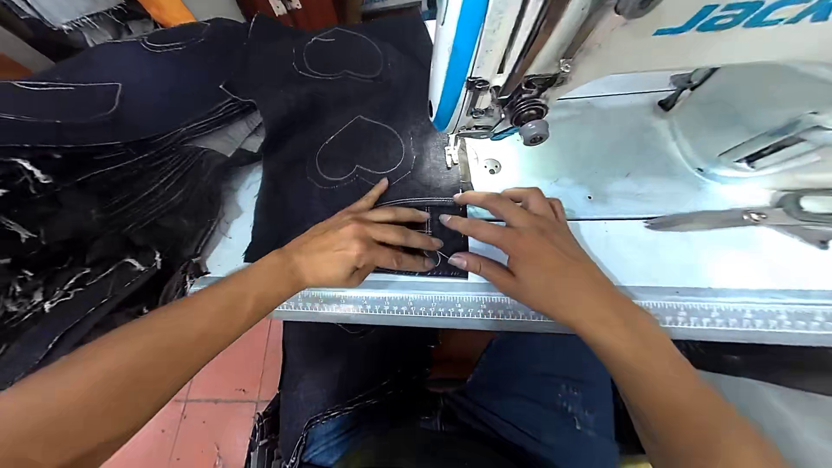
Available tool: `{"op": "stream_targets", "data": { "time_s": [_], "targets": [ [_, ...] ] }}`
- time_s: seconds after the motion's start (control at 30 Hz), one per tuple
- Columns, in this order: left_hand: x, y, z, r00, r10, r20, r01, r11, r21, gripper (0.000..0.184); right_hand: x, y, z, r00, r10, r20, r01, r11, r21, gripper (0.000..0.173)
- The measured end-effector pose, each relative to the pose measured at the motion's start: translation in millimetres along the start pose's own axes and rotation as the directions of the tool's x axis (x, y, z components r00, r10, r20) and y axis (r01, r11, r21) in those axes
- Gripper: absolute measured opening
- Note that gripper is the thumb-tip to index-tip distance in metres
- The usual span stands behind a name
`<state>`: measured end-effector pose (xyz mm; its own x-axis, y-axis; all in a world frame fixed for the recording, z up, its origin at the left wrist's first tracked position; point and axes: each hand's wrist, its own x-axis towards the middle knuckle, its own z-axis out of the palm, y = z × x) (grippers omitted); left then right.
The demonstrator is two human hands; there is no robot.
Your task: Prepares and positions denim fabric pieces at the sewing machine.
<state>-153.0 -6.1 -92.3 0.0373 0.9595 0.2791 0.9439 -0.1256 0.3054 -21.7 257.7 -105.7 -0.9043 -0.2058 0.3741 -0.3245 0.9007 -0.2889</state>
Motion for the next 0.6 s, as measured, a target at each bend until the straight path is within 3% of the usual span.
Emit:
{"op": "stream_targets", "data": {
  "time_s": [0.3,0.6],
  "targets": [
    [25.9,-44.2,-9.6,0.997,-0.041,0.062,0.034,0.994,0.103,0.058,10.0,13.0,2.6,0.999,0.015,-0.044,-0.017,0.999,-0.035,0.053],
    [47.2,-94.3,-24.4,0.997,-0.046,0.057,0.037,0.988,0.149,0.054,15.3,14.3,1.7,0.998,0.067,-0.002,-0.067,0.997,-0.045,0.063]
  ]
}}
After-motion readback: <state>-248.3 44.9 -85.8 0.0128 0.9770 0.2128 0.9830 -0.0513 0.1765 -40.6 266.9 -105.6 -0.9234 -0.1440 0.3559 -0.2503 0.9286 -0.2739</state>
